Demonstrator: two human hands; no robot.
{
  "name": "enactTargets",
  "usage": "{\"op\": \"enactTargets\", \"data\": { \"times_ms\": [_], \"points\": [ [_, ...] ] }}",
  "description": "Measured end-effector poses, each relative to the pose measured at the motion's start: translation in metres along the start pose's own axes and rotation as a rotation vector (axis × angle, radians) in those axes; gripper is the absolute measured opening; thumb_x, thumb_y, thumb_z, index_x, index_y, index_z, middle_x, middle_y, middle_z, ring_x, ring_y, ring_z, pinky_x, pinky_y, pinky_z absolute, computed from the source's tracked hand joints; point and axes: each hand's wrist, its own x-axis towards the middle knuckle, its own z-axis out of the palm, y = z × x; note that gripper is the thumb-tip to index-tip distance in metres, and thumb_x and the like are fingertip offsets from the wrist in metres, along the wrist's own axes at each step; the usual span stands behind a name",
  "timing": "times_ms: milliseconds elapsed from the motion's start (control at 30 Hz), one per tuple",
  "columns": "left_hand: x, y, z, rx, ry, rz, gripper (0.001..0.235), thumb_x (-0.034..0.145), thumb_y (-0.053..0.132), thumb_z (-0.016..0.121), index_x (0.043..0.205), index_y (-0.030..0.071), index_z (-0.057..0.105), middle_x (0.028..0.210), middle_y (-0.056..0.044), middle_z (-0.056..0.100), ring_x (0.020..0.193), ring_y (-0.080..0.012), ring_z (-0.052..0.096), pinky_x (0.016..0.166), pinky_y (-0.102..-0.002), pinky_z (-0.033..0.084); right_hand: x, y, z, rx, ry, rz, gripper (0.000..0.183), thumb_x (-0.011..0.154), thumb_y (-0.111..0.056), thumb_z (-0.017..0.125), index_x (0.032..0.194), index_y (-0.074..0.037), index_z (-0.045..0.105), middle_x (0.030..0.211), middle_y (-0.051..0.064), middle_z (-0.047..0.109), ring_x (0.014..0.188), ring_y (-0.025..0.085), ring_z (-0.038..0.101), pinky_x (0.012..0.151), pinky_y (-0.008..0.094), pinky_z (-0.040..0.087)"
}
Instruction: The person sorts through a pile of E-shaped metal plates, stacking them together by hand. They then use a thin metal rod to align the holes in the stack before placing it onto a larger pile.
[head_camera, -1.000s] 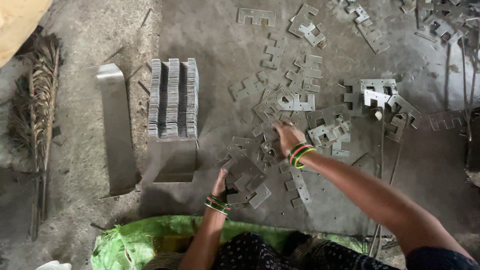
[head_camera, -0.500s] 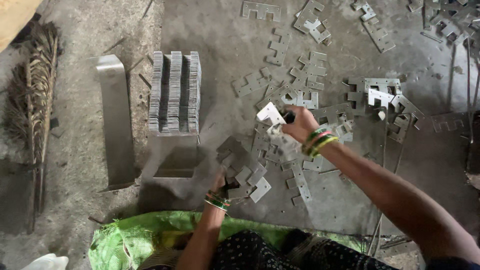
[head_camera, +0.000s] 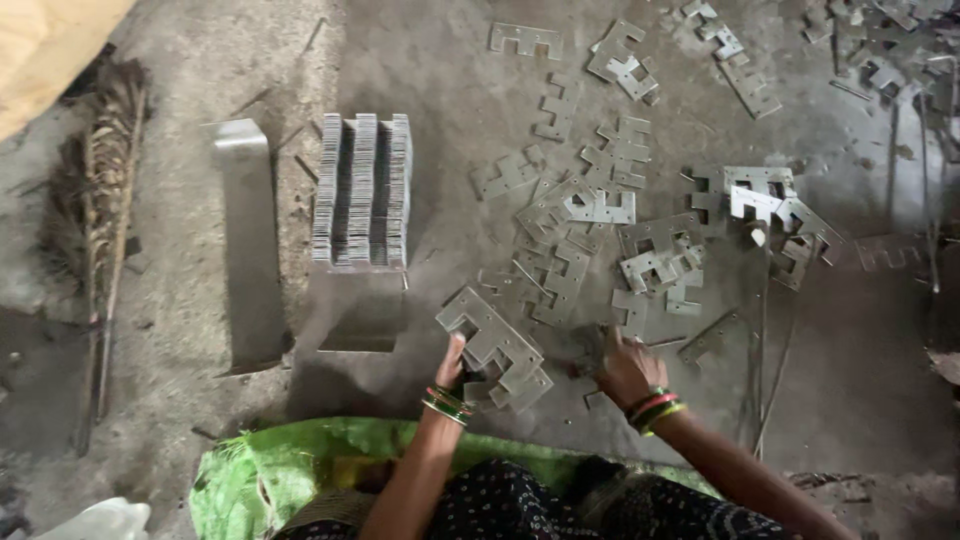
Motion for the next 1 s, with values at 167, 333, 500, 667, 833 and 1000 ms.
{"op": "enactTargets", "data": {
  "times_ms": [167, 333, 500, 667, 833, 1000],
  "points": [
    [-0.013, 0.005, 0.035, -0.031, -0.08, -0.019, 0.065, 0.1, 0.051, 0.061, 0.149, 0.011, 0.048, 0.135, -0.013, 0.063, 0.115, -0.0298, 0.065, 0.097, -0.049, 0.056, 0.013, 0.036, 0.043, 0.353, 0.144, 0.038, 0.063, 0.067, -0.022, 0.084, 0.123, -0.006, 0.058, 0.101, 0.021, 0.073, 0.09, 0.043, 0.069, 0.072, 0.055, 0.056],
    [-0.011, 0.003, 0.037, 0.105, 0.008, -0.051, 0.077, 0.093, 0.057, 0.065, 0.151, 0.011, 0.045, 0.137, -0.013, 0.062, 0.118, -0.0296, 0.066, 0.099, -0.05, 0.055, 0.039, 0.049, 0.002, 1.013, 0.027, -0.279, 0.029, 0.078, 0.007, 0.077, 0.106, 0.0, 0.075, 0.085, 0.026, 0.073, 0.064, 0.026, 0.067, 0.055, 0.037, 0.052],
    [-0.009, -0.003, 0.034, 0.434, 0.218, -0.167, 0.084, 0.081, 0.058, 0.062, 0.152, 0.019, 0.042, 0.14, -0.005, 0.06, 0.122, -0.0275, 0.062, 0.097, -0.052, 0.05, 0.016, -0.035, -0.062, 0.749, -0.159, -0.133, 0.056, 0.077, -0.004, 0.077, 0.13, -0.014, 0.064, 0.098, 0.006, 0.076, 0.066, 0.014, 0.074, 0.051, 0.028, 0.062],
    [-0.014, 0.001, 0.04, 0.439, -0.08, -0.112, 0.083, 0.094, 0.05, 0.071, 0.155, 0.0, 0.044, 0.144, -0.016, 0.06, 0.128, -0.0312, 0.059, 0.109, -0.045, 0.048, 0.005, -0.052, -0.041, 0.64, -0.273, -0.126, 0.064, 0.087, -0.009, 0.077, 0.146, -0.009, 0.051, 0.083, 0.019, 0.079, 0.062, 0.024, 0.07, 0.052, 0.033, 0.055],
    [-0.026, 0.008, 0.089, 0.557, 0.086, -0.196, 0.079, 0.083, 0.046, 0.073, 0.149, 0.013, 0.044, 0.136, -0.011, 0.062, 0.12, -0.0276, 0.062, 0.102, -0.045, 0.051, -0.021, -0.044, -0.029, 0.736, -0.155, -0.001, 0.045, 0.083, -0.013, 0.076, 0.128, -0.013, 0.073, 0.101, 0.009, 0.081, 0.077, 0.025, 0.074, 0.072, 0.037, 0.061],
    [-0.019, -0.001, 0.1, 0.564, 0.002, -0.22, 0.08, 0.083, 0.049, 0.075, 0.147, 0.008, 0.051, 0.138, -0.015, 0.063, 0.121, -0.0316, 0.063, 0.099, -0.046, 0.053, -0.027, -0.025, 0.003, 0.738, 0.282, -0.27, 0.058, 0.066, -0.006, 0.088, 0.123, -0.003, 0.073, 0.13, 0.019, 0.067, 0.119, 0.029, 0.062, 0.098, 0.041, 0.051]
  ]
}}
